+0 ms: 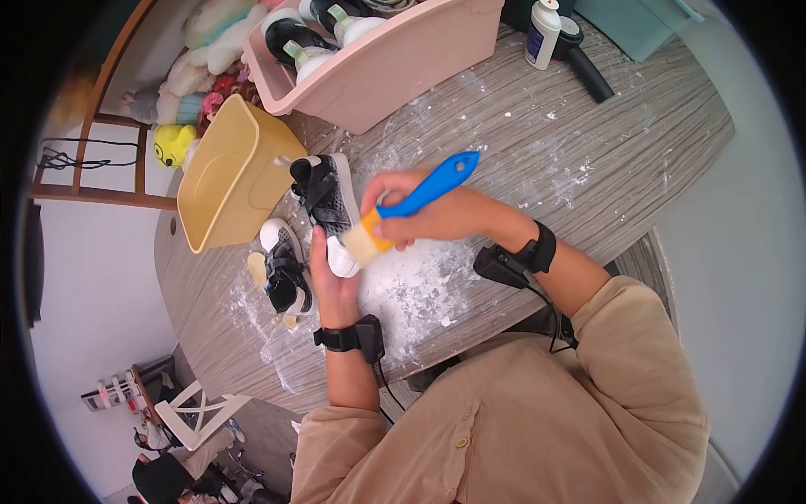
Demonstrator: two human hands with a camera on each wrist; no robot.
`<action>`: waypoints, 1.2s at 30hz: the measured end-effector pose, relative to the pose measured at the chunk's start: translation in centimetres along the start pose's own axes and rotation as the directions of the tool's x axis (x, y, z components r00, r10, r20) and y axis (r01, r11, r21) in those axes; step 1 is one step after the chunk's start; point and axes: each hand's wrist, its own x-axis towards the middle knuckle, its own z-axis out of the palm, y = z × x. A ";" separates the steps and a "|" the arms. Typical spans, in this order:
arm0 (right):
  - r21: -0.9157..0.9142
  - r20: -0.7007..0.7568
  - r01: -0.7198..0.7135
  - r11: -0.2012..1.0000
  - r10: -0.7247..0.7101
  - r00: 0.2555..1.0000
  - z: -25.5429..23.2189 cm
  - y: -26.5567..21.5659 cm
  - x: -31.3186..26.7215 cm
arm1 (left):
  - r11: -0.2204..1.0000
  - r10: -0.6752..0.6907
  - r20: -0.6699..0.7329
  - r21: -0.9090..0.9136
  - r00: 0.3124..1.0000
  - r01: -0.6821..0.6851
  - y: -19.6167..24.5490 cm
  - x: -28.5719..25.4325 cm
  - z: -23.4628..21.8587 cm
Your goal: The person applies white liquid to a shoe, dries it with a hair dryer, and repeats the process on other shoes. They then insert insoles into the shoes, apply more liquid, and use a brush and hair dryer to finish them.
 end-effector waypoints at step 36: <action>0.039 -0.185 0.083 0.996 -0.074 0.980 0.0 0.2 0.4 | 0.999 0.015 -0.002 0.044 1.000 -0.015 0.1 -0.5 1.8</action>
